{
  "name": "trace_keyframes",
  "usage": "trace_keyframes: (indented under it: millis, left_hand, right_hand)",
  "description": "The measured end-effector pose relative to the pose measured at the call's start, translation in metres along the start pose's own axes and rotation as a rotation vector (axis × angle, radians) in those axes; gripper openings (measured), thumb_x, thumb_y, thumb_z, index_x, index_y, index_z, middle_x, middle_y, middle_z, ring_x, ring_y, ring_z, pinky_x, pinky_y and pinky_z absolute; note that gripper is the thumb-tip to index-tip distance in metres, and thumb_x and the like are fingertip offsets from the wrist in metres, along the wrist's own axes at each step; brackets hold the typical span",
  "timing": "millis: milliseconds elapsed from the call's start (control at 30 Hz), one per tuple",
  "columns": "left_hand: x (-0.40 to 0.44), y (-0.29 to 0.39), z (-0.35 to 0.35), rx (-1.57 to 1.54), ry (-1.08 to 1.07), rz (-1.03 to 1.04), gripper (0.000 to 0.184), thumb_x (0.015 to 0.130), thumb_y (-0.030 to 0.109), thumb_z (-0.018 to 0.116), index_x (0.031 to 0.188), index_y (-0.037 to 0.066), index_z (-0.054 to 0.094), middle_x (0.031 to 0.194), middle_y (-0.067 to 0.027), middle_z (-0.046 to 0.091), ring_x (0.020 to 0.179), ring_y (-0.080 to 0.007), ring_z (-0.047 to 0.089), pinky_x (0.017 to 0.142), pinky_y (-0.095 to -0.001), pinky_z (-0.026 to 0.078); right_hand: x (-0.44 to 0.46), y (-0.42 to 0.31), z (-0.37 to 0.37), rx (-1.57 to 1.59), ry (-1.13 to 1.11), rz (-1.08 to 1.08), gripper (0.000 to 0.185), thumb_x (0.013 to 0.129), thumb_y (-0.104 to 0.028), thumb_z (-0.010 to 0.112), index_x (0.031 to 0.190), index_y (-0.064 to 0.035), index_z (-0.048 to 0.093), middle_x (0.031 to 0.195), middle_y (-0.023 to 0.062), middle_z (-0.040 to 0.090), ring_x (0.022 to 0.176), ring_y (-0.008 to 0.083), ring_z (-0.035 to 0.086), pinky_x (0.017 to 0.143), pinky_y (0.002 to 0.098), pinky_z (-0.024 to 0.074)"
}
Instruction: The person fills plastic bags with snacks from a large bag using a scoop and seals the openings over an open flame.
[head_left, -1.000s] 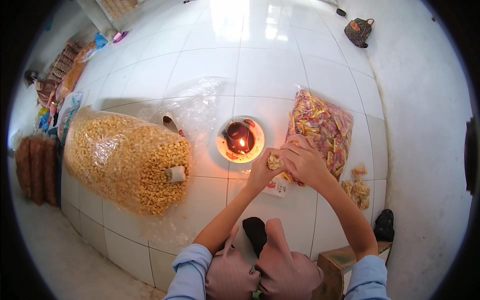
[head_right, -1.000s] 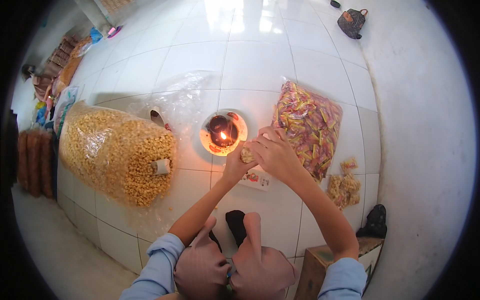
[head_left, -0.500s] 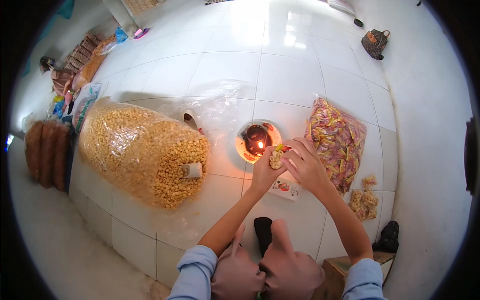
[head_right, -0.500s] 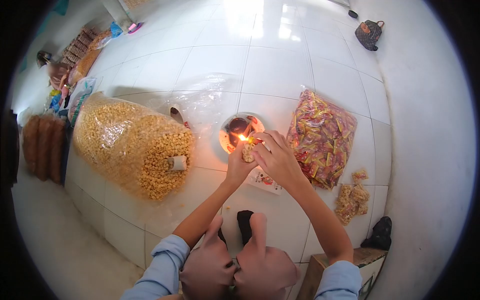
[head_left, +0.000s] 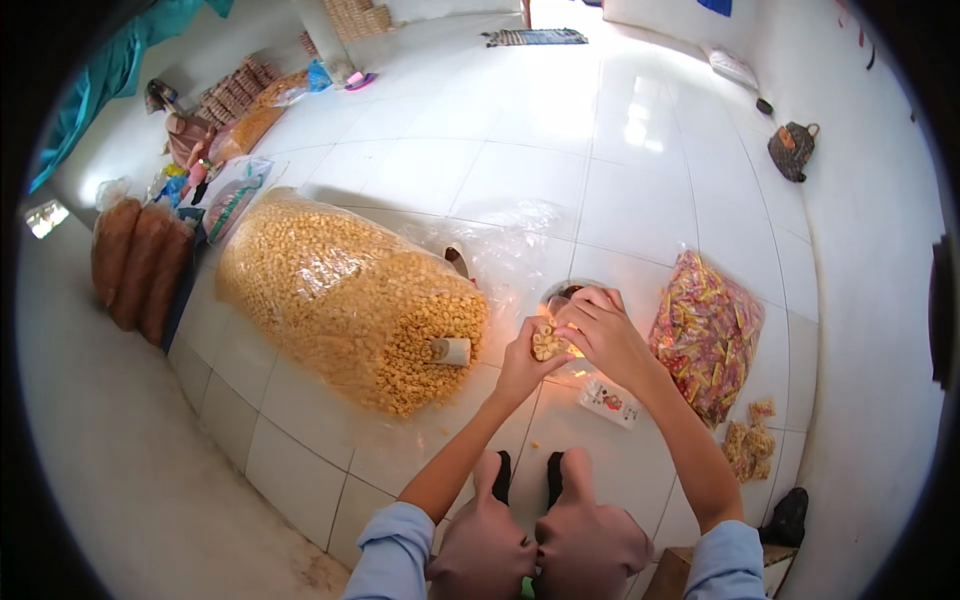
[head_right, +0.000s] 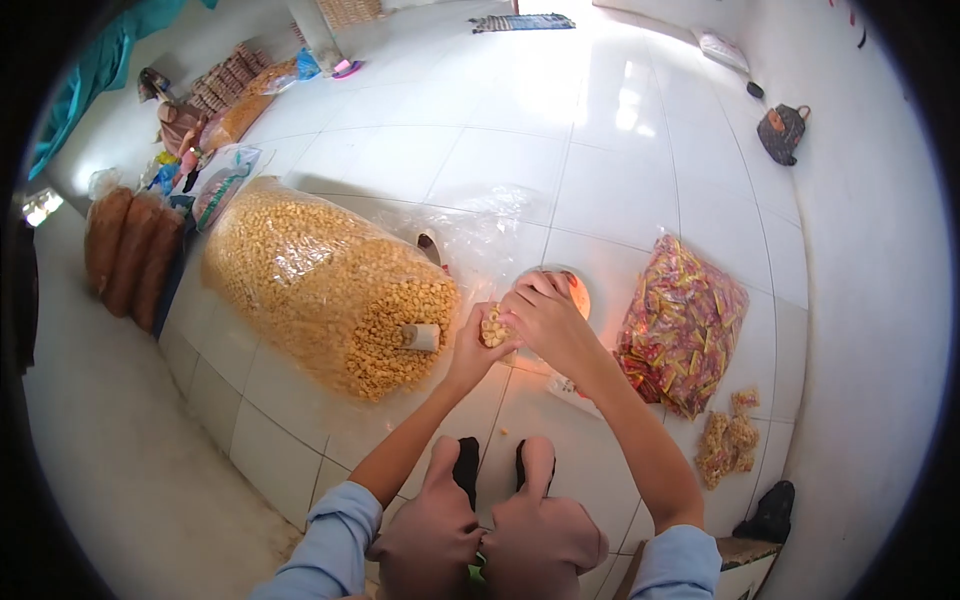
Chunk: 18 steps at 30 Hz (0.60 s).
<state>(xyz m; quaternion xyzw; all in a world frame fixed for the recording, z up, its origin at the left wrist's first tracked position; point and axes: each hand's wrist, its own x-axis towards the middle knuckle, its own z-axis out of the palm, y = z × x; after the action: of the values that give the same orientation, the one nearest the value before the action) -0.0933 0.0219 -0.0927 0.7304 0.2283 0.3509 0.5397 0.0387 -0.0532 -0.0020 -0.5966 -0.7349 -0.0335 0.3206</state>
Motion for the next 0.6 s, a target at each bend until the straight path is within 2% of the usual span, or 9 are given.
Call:
trace_keyframes:
  millis: [67,300,367,467,500,533,567,600]
  left_hand:
    - [-0.001,0.000,-0.018,-0.243,-0.052,0.003,0.045,0.073,0.009,0.069,0.109,0.003,0.044,0.089,-0.0059,0.059,0.081,-0.0106,0.056,0.071,-0.0238,0.045]
    - [-0.017,-0.030,-0.081,-0.355,0.062,-0.161,0.039,0.075,0.003,0.065,0.109,0.002,0.045,0.090,-0.0039,0.057,0.085,-0.0095,0.056,0.072,-0.0224,0.046]
    - [-0.026,-0.039,-0.098,-0.411,0.145,-0.089,0.036,0.077,0.003,0.064,0.108,0.001,0.046,0.088,-0.0037,0.057,0.085,-0.0099,0.057,0.070,-0.0223,0.046]
    - [-0.059,-0.093,-0.128,-0.394,0.239,-0.198,0.039,0.076,0.008,0.066,0.108,0.002,0.045,0.087,-0.0039,0.057,0.081,-0.0101,0.058,0.068,-0.0220,0.047]
    - [-0.072,-0.103,-0.137,-0.394,0.260,-0.212,0.039,0.076,0.008,0.066,0.108,0.002,0.045,0.087,-0.0039,0.057,0.081,-0.0101,0.058,0.068,-0.0220,0.047]
    - [-0.085,-0.112,-0.145,-0.328,0.381,-0.280,0.041,0.076,0.012,0.067,0.108,0.002,0.045,0.086,-0.0041,0.057,0.080,-0.0101,0.057,0.067,-0.0222,0.047]
    - [-0.095,-0.119,-0.151,-0.260,0.500,-0.348,0.043,0.075,0.015,0.069,0.108,0.002,0.045,0.086,-0.0042,0.057,0.078,-0.0101,0.057,0.066,-0.0224,0.047]
    - [-0.103,-0.125,-0.155,-0.257,0.513,-0.359,0.043,0.075,0.015,0.069,0.108,0.002,0.045,0.086,-0.0042,0.057,0.078,-0.0101,0.057,0.066,-0.0224,0.047]
  right_hand:
    - [0.020,-0.008,0.004,0.003,-0.039,0.028,0.009,0.075,-0.015,0.061,0.078,-0.0064,0.059,0.079,0.0041,0.056,0.089,0.0204,0.048,0.082,0.0318,0.0333]
    - [0.073,-0.026,0.060,0.126,-0.078,-0.100,0.009,0.075,-0.017,0.061,0.075,-0.0084,0.059,0.073,0.0007,0.056,0.088,0.0183,0.046,0.085,0.0339,0.0308]
    - [0.080,-0.027,0.095,0.142,-0.124,-0.164,0.009,0.075,-0.017,0.060,0.074,-0.0084,0.058,0.073,0.0001,0.056,0.089,0.0175,0.046,0.086,0.0357,0.0295]
    - [0.085,-0.028,0.149,0.314,-0.211,-0.208,0.011,0.077,-0.018,0.059,0.076,-0.0073,0.060,0.074,0.0010,0.057,0.091,0.0197,0.046,0.086,0.0377,0.0305]
    - [0.084,-0.025,0.175,0.548,-0.171,0.051,0.015,0.077,-0.021,0.061,0.083,-0.0067,0.060,0.082,0.0029,0.057,0.094,0.0219,0.046,0.087,0.0386,0.0318]
    - [0.082,-0.020,0.202,0.771,-0.128,0.318,0.022,0.076,-0.023,0.062,0.090,-0.0062,0.060,0.090,0.0048,0.057,0.097,0.0242,0.045,0.087,0.0395,0.0332]
    - [0.072,-0.012,0.235,0.784,-0.148,0.316,0.022,0.076,-0.023,0.062,0.090,-0.0062,0.060,0.090,0.0048,0.057,0.097,0.0242,0.045,0.087,0.0395,0.0332]
    - [0.056,-0.001,0.270,0.531,-0.167,0.278,0.033,0.073,-0.024,0.065,0.098,-0.0047,0.056,0.098,0.0075,0.053,0.099,0.0268,0.045,0.086,0.0391,0.0349]
